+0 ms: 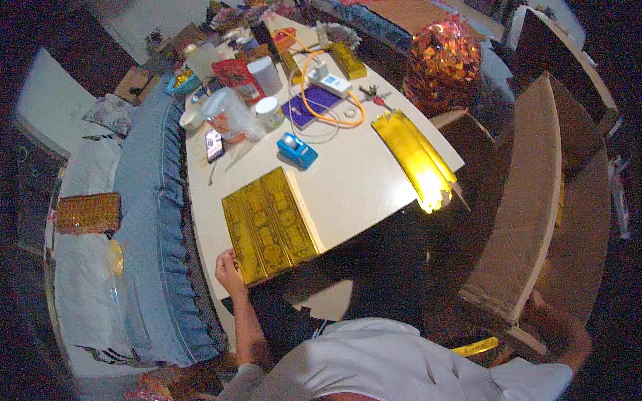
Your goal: The person removes gold foil papers from a cardboard box, aligns them on a table, and joins them together using tape from a dispenser.
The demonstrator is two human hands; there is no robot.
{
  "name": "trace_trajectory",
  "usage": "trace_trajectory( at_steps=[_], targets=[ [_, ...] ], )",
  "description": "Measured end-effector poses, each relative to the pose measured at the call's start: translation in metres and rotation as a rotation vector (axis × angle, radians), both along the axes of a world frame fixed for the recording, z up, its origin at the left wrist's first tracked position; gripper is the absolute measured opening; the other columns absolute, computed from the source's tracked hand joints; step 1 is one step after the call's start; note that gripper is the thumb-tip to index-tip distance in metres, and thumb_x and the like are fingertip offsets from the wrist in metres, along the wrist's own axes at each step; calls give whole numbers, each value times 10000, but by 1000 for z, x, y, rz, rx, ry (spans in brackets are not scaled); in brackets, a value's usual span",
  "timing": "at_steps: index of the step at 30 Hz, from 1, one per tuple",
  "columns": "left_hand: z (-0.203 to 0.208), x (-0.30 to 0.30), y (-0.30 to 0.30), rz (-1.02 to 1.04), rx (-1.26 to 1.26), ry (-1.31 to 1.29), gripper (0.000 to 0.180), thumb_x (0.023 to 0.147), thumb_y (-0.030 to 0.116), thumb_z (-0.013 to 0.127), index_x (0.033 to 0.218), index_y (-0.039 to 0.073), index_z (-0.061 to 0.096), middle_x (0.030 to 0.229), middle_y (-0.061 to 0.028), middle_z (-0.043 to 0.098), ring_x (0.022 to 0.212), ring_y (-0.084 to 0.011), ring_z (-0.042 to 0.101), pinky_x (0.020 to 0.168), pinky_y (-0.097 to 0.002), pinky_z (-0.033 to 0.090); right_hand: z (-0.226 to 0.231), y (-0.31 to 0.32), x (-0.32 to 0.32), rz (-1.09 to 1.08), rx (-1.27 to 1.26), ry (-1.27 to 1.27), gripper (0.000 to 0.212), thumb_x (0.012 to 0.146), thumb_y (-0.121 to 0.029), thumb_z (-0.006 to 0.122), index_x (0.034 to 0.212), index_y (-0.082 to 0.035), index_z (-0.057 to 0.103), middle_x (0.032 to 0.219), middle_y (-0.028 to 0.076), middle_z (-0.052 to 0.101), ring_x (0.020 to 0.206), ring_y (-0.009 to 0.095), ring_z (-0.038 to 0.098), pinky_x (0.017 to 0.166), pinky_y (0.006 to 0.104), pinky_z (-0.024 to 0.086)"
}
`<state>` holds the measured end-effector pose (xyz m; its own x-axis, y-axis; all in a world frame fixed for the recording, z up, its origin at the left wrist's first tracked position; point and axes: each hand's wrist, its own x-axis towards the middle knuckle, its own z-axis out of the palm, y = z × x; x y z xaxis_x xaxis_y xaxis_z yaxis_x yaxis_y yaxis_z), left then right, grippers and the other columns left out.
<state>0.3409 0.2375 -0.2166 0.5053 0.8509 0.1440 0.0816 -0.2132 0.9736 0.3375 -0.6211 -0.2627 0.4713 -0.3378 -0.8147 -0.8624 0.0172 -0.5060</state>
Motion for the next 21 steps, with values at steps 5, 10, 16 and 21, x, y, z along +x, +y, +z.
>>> trace_trajectory(
  at_steps=[5,10,16,21],
  targets=[
    [2,7,-4,-33,-26,-19,229,979,169,542,974,-27,661,841,-45,642,744,-108,557,693,-255,462,-1,-5,-5,-29,-14,-28,491,841,-455,726,1057,-29,613,1027,128,668,888,260,638,754,449,490],
    [6,5,-6,-8,-12,25,248,980,187,543,978,-31,660,837,-47,647,732,-114,568,682,-259,471,-2,-7,-5,-32,-30,-46,479,837,-445,734,1035,-24,619,1004,128,673,866,256,642,736,444,491],
    [9,3,-6,-39,1,-2,251,985,190,539,978,-27,665,847,-51,652,739,-121,580,692,-259,476,7,-11,-9,-38,-64,-76,465,833,-434,743,1008,-19,627,976,128,680,839,252,646,715,439,492],
    [7,2,-6,-45,34,21,271,993,215,545,982,-27,665,854,-57,655,761,-125,587,705,-270,485,20,-17,-7,-39,-112,-110,454,829,-425,750,985,-15,634,953,128,686,817,248,649,697,434,494]
  ],
)
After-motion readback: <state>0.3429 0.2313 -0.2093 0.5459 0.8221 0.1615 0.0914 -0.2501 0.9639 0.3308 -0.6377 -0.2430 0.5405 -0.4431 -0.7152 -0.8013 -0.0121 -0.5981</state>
